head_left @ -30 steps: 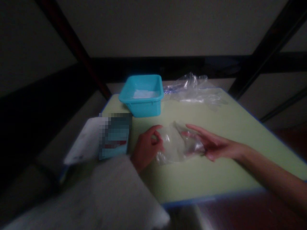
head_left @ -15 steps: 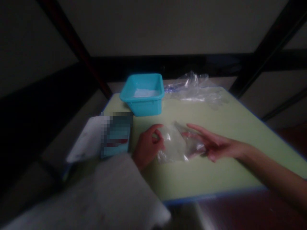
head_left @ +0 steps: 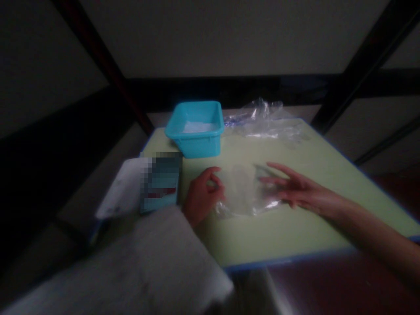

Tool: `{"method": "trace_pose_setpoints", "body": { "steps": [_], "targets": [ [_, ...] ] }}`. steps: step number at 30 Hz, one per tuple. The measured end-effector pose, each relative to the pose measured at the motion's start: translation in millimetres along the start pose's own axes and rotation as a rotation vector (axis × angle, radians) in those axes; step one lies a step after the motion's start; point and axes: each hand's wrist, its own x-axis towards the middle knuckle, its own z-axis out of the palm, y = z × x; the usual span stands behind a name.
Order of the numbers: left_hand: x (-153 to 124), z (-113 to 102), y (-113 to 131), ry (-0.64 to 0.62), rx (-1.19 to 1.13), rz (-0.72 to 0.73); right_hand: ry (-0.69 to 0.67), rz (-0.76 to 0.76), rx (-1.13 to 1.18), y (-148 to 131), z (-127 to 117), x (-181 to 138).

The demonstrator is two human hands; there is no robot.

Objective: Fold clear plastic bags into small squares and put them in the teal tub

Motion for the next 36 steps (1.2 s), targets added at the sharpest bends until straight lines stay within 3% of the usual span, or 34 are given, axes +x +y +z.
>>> {"method": "trace_pose_setpoints", "body": {
  "steps": [5, 13, 20, 30, 36],
  "targets": [
    [0.4, -0.2, 0.6, 0.019, 0.028, 0.026, 0.052, 0.009, -0.006, -1.0, 3.7, -2.3],
    [-0.6, 1.0, 3.1, 0.04, 0.054, 0.014, -0.008, 0.012, -0.188, -4.4, 12.2, -2.5],
    [-0.7, 1.3, 2.0, 0.027, 0.026, -0.004, -0.024, 0.009, -0.186, -2.3, 11.9, -0.4],
    [-13.6, -11.9, 6.1, 0.035, 0.053, -0.011, 0.325, -0.046, -0.309, 1.1, 17.8, -11.8],
    [-28.9, -15.8, 4.6, -0.004, 0.088, -0.055, 0.417, -0.061, -0.39, 2.7, 24.4, -16.3]
  ]
}}
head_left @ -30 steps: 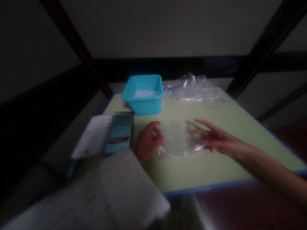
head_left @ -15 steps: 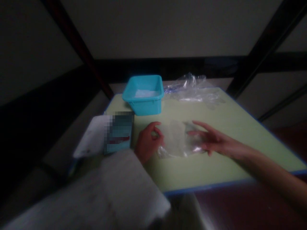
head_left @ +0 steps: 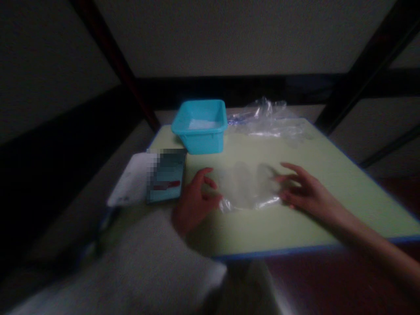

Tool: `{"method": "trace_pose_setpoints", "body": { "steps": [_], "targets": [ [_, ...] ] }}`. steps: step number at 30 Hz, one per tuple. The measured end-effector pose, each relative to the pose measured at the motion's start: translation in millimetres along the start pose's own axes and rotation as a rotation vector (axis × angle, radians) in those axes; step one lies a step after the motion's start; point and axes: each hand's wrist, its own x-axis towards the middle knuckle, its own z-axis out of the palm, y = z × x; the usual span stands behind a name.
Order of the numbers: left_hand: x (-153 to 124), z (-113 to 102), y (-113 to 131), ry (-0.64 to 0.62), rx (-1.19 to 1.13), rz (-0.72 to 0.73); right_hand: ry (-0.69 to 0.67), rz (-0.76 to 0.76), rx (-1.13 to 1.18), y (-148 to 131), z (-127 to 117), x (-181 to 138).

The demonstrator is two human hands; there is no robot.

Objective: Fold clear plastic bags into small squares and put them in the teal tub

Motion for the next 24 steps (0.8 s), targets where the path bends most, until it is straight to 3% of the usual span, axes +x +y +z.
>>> {"method": "trace_pose_setpoints", "body": {
  "steps": [17, 21, 24],
  "targets": [
    [-1.9, 6.5, -3.3, -0.057, -0.017, 0.008, 0.006, -0.141, -0.313, 3.4, 2.4, -1.7],
    [-2.3, 6.0, -4.8, -0.076, 0.056, 0.071, 0.014, -0.201, -0.459, 0.5, 2.1, -3.3],
    [-6.0, 8.9, -3.6, -0.018, 0.255, 0.194, 0.08, -0.331, -0.636, -2.8, 4.3, -6.3]
  ]
}}
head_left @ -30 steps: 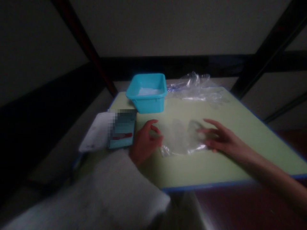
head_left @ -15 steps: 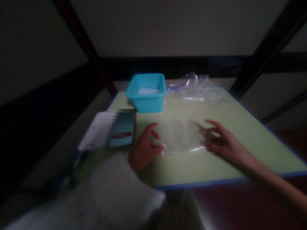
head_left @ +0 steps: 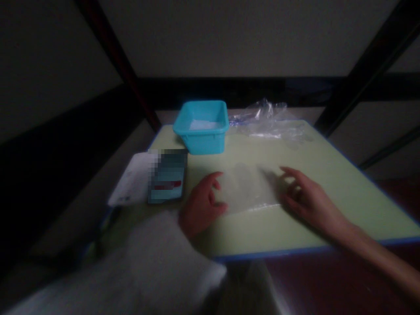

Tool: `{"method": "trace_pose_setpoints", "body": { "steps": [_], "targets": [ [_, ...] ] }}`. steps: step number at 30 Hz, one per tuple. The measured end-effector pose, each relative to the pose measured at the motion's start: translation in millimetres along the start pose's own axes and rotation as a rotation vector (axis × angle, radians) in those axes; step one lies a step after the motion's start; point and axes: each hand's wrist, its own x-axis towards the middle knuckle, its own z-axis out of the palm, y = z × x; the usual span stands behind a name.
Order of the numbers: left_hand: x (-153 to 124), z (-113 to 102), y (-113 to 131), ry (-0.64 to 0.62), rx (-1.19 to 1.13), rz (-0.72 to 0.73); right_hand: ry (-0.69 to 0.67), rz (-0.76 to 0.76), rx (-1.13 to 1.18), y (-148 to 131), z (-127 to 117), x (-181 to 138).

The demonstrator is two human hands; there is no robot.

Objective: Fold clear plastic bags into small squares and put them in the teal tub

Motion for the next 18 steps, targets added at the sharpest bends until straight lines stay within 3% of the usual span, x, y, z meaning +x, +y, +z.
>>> {"method": "trace_pose_setpoints", "body": {
  "steps": [3, 7, 11, 18],
  "targets": [
    [-5.7, 6.9, 5.7, -0.025, 0.196, 0.232, -0.012, -0.19, -0.152, -7.9, 5.6, -2.9],
    [-11.2, 18.4, 10.0, -0.253, 0.318, 0.511, -0.211, -0.397, -0.344, -12.5, 22.1, -7.4],
    [-11.5, 23.4, 6.2, -0.377, 0.422, 0.572, -0.268, -0.432, -0.409, -5.4, 32.5, -10.4],
    [-10.8, 21.2, 3.2, -0.407, 0.468, 0.611, -0.282, -0.444, -0.408, -2.6, 31.1, -11.8]
  ]
}}
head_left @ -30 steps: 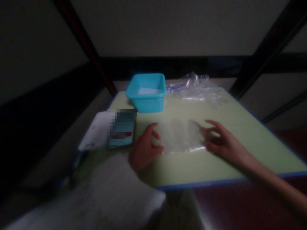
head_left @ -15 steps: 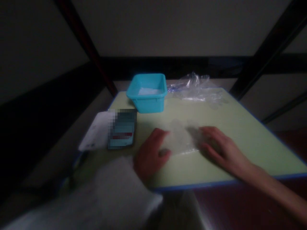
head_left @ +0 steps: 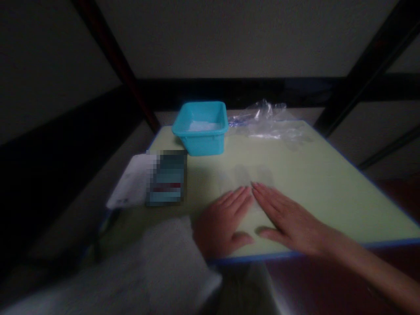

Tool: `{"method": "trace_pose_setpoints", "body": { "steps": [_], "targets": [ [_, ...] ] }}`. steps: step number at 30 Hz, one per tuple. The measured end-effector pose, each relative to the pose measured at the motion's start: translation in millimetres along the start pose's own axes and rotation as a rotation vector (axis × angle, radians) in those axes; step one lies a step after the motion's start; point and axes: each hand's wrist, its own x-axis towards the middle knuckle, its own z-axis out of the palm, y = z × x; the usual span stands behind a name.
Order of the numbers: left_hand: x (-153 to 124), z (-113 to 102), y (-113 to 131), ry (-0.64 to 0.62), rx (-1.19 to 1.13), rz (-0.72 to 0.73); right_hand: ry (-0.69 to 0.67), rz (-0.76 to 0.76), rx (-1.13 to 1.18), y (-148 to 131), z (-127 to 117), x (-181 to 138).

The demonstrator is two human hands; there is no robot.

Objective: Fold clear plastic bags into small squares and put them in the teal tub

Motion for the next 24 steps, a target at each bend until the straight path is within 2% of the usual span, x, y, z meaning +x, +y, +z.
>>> {"method": "trace_pose_setpoints", "body": {
  "steps": [15, 19, 22, 24],
  "targets": [
    [-2.3, -0.2, -1.1, -0.018, 0.016, 0.016, 0.008, 0.017, 0.013, -1.6, 1.3, 0.1],
    [2.5, -2.3, -1.9, 0.096, 0.011, -0.074, 0.069, 0.082, 0.097, 4.1, -6.5, 10.4],
    [18.5, -5.4, -3.5, 0.215, 0.043, -0.195, 0.12, 0.136, 0.088, 14.0, -6.4, 28.6],
    [30.6, -5.9, -5.6, 0.23, 0.08, -0.248, 0.116, 0.134, 0.049, 20.9, -0.9, 41.1]
  ]
}}
